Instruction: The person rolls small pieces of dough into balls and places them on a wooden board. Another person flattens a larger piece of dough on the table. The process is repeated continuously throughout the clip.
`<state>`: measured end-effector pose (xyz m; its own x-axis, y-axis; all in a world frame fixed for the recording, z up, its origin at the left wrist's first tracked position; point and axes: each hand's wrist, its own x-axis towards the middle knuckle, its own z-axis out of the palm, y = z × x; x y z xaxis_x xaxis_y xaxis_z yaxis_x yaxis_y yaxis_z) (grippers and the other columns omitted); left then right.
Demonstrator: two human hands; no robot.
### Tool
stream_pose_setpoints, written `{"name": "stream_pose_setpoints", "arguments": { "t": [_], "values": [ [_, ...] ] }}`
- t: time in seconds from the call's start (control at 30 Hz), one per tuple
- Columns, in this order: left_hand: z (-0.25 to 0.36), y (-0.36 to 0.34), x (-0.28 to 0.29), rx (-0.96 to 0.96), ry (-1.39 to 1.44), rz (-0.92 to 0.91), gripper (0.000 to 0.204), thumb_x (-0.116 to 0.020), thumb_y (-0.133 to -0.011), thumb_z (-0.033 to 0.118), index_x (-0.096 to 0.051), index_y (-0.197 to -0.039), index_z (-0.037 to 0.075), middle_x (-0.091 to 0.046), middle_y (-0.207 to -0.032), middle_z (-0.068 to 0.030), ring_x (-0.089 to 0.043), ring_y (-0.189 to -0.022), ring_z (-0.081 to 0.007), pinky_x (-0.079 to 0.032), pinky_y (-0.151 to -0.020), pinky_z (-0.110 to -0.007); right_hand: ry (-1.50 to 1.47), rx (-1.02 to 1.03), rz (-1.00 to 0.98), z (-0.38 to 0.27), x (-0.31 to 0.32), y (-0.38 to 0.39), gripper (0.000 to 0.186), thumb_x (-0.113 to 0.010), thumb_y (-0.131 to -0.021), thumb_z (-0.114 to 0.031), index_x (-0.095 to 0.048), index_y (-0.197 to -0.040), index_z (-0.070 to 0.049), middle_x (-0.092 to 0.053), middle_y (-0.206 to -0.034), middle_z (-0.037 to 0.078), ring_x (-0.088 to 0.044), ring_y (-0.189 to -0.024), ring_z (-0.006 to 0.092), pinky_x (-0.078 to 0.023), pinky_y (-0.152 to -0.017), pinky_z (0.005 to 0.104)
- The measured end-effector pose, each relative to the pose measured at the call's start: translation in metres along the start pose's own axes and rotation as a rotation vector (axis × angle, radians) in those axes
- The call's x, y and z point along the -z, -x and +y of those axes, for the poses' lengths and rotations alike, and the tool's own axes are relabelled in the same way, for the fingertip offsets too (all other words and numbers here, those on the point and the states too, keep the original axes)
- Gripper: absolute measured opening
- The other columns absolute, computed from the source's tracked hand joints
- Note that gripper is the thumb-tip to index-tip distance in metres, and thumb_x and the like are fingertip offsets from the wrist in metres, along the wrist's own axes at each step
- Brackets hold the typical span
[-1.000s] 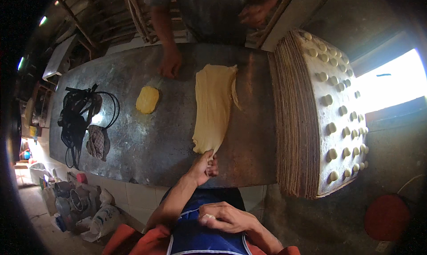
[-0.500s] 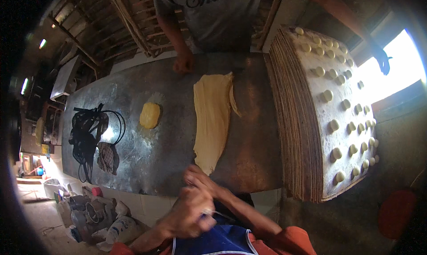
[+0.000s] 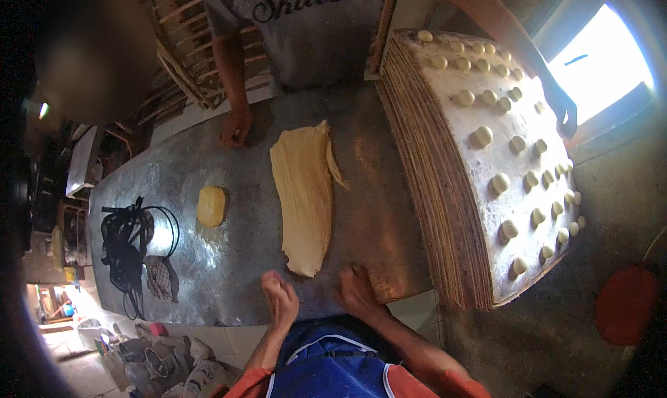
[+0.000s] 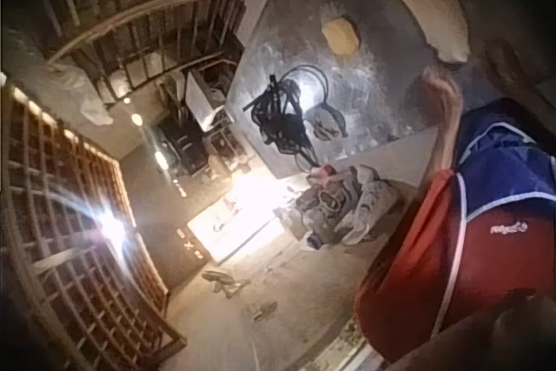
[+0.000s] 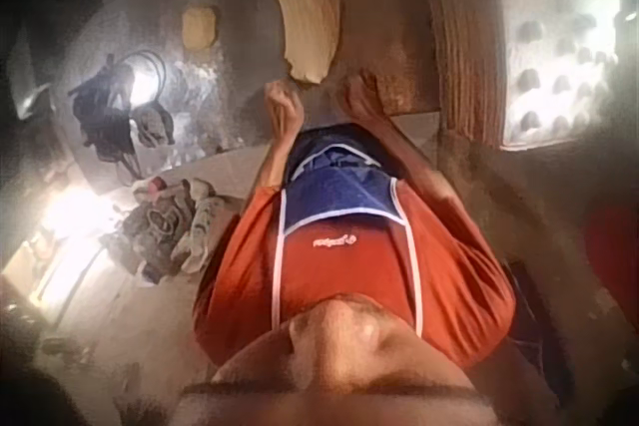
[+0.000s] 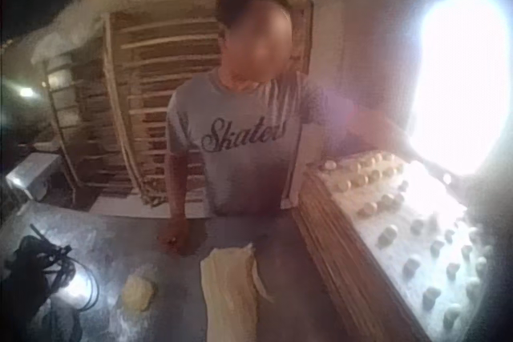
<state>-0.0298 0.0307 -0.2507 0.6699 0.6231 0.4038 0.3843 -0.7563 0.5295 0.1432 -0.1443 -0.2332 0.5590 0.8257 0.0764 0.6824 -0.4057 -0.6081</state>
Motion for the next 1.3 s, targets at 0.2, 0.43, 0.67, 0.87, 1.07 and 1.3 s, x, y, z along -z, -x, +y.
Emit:
{"name": "stream_pose_setpoints", "arguments": {
  "t": [0.2,0.43,0.67,0.87,1.07,1.3],
  "values": [
    [-0.043,-0.085,0.034,0.252,0.104,-0.063,0.028,-0.062,-0.094,0.003,-0.040,-0.111,0.001,-0.051,-0.103,-0.0204,-0.056,-0.091,-0.0367,-0.047,-0.082,-0.045,0.013,-0.082,-0.073,0.032,0.049,-0.060,0.026,-0.073,-0.079,-0.016,-0.062,-0.096,0.000,-0.064,-0.083,0.019,-0.064,-0.082,0.0466,-0.053,-0.081,0.0522],
    [-0.035,-0.030,0.061,0.079,0.098,-0.244,0.026,-0.062,-0.093,0.001,-0.043,-0.110,0.000,-0.050,-0.099,-0.0198,-0.057,-0.092,-0.0342,-0.048,-0.081,-0.043,-0.219,0.193,-0.183,0.049,0.053,-0.015,0.024,-0.071,-0.084,-0.018,-0.060,-0.091,0.003,-0.060,-0.085,0.023,-0.060,-0.086,0.0454,-0.049,-0.077,0.0527],
    [-0.014,-0.013,0.018,0.118,0.060,-0.048,0.028,-0.067,-0.089,0.003,-0.048,-0.110,0.001,-0.052,-0.105,-0.0215,-0.057,-0.099,-0.0386,-0.047,-0.090,-0.045,-0.072,0.059,0.083,-0.002,-0.003,-0.008,0.024,-0.073,-0.081,-0.017,-0.056,-0.081,0.000,-0.056,-0.085,0.023,-0.056,-0.087,0.0457,-0.043,-0.080,0.0543],
    [-0.078,-0.051,0.022,0.287,0.027,-0.076,0.023,-0.062,-0.091,-0.001,-0.043,-0.104,-0.001,-0.047,-0.101,-0.0179,-0.053,-0.094,-0.0357,-0.045,-0.087,-0.044,-0.007,-0.094,0.039,0.034,0.047,-0.064,0.020,-0.072,-0.080,-0.014,-0.057,-0.079,0.000,-0.057,-0.080,0.024,-0.059,-0.083,0.0447,-0.046,-0.078,0.0552],
    [-0.059,-0.020,0.030,0.087,0.159,-0.156,0.020,-0.056,-0.096,-0.002,-0.040,-0.108,-0.001,-0.045,-0.098,-0.0194,-0.052,-0.089,-0.0342,-0.045,-0.085,-0.043,-0.128,-0.076,-0.387,0.076,0.000,0.012,0.029,-0.071,-0.083,-0.020,-0.054,-0.098,-0.002,-0.057,-0.093,0.021,-0.059,-0.087,0.0404,-0.047,-0.076,0.0523],
    [-0.041,-0.002,0.007,0.072,0.037,-0.041,0.024,-0.055,-0.093,0.001,-0.042,-0.113,-0.002,-0.048,-0.104,-0.0223,-0.054,-0.097,-0.0392,-0.044,-0.088,-0.048,-0.023,-0.021,0.220,0.006,-0.002,-0.021,0.023,-0.070,-0.083,-0.021,-0.058,-0.090,-0.003,-0.056,-0.078,0.019,-0.055,-0.073,0.0415,-0.047,-0.073,0.0525]
  ]
}}
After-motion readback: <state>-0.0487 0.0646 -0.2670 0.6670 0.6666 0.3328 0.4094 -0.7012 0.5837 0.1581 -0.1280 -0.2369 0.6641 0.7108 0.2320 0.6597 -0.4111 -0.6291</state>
